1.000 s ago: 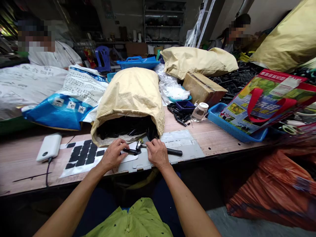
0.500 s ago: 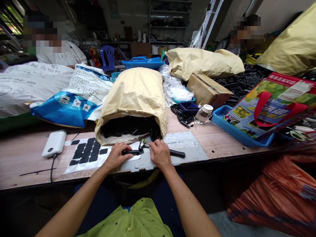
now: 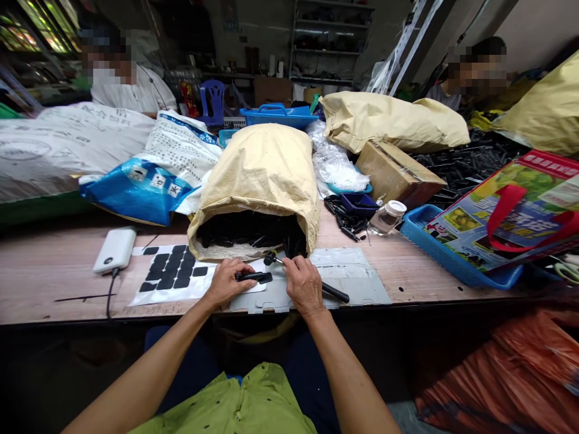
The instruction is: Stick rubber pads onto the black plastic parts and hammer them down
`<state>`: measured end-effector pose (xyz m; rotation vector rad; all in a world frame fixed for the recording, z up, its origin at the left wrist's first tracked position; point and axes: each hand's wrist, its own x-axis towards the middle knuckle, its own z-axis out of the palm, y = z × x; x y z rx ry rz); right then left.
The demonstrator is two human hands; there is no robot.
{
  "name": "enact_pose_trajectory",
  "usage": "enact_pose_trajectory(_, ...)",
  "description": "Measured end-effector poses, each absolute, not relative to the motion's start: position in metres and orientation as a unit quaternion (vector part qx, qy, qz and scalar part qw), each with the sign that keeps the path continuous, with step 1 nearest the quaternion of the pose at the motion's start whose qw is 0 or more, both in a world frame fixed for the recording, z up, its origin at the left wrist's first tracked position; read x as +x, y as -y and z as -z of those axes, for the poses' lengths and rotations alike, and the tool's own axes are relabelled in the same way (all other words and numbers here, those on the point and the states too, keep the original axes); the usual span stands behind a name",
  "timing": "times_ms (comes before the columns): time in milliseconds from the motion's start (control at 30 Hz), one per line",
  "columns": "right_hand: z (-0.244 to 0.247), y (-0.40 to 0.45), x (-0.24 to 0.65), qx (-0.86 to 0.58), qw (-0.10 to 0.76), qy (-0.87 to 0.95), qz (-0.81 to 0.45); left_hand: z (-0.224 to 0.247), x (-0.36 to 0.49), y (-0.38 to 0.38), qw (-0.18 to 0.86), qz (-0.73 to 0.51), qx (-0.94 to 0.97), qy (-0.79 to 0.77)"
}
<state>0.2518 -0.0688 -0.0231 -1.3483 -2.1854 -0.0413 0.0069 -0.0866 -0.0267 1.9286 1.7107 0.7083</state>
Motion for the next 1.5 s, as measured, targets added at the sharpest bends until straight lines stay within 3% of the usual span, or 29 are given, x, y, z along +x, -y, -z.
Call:
enact_pose_trajectory(200, -0.002, 0.081, 0.236, -0.504, 0.364, 0.778, -0.094, 0.025, 0.008, 0.088, 0.225, -0.262, 0.703, -0.622)
enact_pose_trajectory(400, -0.001, 0.098, 0.223, -0.488, 0.332, 0.794, -0.145, 0.029, 0.006, 0.087, 0.237, -0.273, 0.7, -0.615)
enact_pose_trajectory(633, 0.003, 0.107, 0.215, -0.479, 0.272, 0.826, -0.118, 0.026, 0.005, 0.086, 0.238, -0.261, 0.705, -0.616)
enact_pose_trajectory(833, -0.008, 0.109, 0.212, -0.48, 0.305, 0.818, -0.083, 0.026, 0.007, 0.086, 0.246, -0.273, 0.693, -0.621)
enact_pose_trajectory(1033, -0.007, 0.111, 0.213, -0.486, 0.242, 0.837, -0.068, 0.025, 0.007, 0.086, 0.242, -0.265, 0.69, -0.628)
enact_pose_trajectory(1200, -0.009, 0.111, 0.221, -0.509, 0.294, 0.807, -0.06, 0.026, 0.008, 0.086, 0.248, -0.285, 0.682, -0.626)
enact_pose_trajectory(1367, -0.001, 0.113, 0.226, -0.509, 0.268, 0.815, -0.068, 0.027, 0.009, 0.087, 0.238, -0.278, 0.683, -0.632)
enact_pose_trajectory(1500, 0.001, 0.101, 0.234, -0.531, 0.306, 0.787, -0.065, 0.026, 0.009, 0.087, 0.237, -0.277, 0.687, -0.628)
